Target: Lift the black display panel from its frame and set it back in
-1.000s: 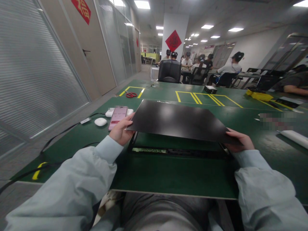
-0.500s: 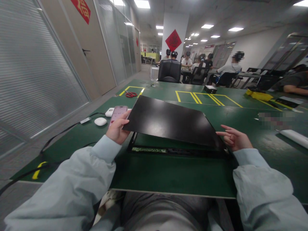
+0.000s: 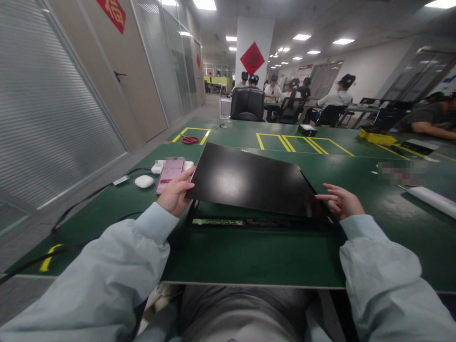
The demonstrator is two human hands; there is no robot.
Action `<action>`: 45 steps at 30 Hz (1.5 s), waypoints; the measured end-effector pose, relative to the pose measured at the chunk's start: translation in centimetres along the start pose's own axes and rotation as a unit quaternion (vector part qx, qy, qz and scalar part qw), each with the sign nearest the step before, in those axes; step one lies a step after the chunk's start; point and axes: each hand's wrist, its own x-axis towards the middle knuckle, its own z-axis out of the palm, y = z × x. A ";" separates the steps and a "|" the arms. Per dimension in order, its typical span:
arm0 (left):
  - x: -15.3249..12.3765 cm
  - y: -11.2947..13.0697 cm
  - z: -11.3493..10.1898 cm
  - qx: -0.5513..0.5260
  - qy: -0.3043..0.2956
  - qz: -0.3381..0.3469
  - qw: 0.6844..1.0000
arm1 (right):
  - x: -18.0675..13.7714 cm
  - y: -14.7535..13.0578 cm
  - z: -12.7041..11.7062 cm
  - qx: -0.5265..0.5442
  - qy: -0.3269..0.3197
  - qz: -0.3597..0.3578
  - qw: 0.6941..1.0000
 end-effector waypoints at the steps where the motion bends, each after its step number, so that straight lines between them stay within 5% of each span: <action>1: 0.0 0.1 0.0 0.001 0.004 0.002 1.000 | -0.1 -0.1 0.1 -0.004 -0.003 0.002 1.000; 10: 0.0 1.8 -0.5 -0.052 0.039 0.077 0.995 | -1.7 -0.7 0.8 0.021 -0.107 0.027 0.994; 20: 0.1 -0.4 -0.1 -0.016 0.021 0.010 1.000 | 0.8 0.3 -0.8 -0.045 -0.036 0.012 0.998; 45: -0.1 -1.1 0.7 -0.044 0.053 -0.038 0.997 | 1.9 1.0 -1.6 -0.113 -0.002 -0.048 0.992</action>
